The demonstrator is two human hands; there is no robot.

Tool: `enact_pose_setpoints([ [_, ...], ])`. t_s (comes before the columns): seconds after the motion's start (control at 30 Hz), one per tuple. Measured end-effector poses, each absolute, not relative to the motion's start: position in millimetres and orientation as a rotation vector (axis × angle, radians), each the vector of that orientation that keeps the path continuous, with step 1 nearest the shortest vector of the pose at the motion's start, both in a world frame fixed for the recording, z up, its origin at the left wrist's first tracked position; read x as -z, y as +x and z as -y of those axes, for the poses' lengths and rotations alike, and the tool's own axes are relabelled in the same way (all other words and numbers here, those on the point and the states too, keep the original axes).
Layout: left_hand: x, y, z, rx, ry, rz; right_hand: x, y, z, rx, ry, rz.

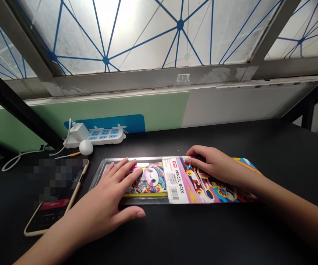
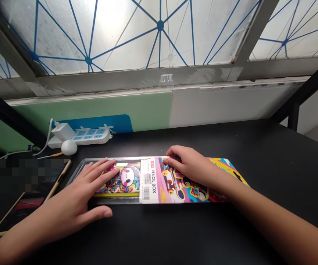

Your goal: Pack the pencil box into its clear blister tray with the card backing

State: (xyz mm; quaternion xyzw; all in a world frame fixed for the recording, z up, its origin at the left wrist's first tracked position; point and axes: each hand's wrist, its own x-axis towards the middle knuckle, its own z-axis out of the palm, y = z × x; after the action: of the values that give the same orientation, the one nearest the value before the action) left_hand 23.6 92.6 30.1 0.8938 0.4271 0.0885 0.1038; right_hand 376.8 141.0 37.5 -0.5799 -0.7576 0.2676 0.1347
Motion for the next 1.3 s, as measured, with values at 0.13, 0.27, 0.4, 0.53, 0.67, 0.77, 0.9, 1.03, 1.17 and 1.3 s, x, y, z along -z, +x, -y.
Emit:
enact_pose_setpoints([
  [0.13,-38.9,29.4,-83.1,-0.313,2.519,-1.206,-37.1,374.0,-136.7,-0.762,-1.686,2.211],
  [0.27,-47.7,24.2,-83.7,-0.598,2.239,-1.208,-37.6,378.3,-139.3,-0.804,-1.671,2.225],
  [0.4,-47.6,19.0,-93.7,-0.998,1.936,-1.308,-43.3,385.0,-143.6,-0.870,-1.633,2.260],
  [0.53,-36.9,18.4,-104.4,-1.148,1.756,-1.380,-50.4,389.7,-144.8,-0.968,-1.630,2.302],
  [0.67,-30.0,21.9,-108.6,-1.291,1.540,-1.264,-51.3,393.3,-147.8,-0.963,-1.671,2.313],
  [0.77,-32.8,25.5,-108.1,-1.403,1.378,-1.095,-49.7,391.2,-151.4,-0.915,-1.652,2.334],
  [0.9,-38.1,27.4,-105.9,-1.489,1.203,-0.977,-52.6,367.7,-153.5,-0.871,-1.623,2.382],
  [1.03,-39.3,26.4,-104.1,-1.502,1.123,-0.934,-62.0,322.6,-157.6,-0.840,-1.540,2.510],
  [1.17,-39.4,26.0,-103.4,-1.509,1.102,-0.911,-67.3,266.7,-165.7,-0.692,-1.411,2.694],
  [1.3,-39.3,27.0,-104.1,-1.510,1.039,-0.893,-66.1,209.6,-162.5,-0.304,-1.233,2.827],
])
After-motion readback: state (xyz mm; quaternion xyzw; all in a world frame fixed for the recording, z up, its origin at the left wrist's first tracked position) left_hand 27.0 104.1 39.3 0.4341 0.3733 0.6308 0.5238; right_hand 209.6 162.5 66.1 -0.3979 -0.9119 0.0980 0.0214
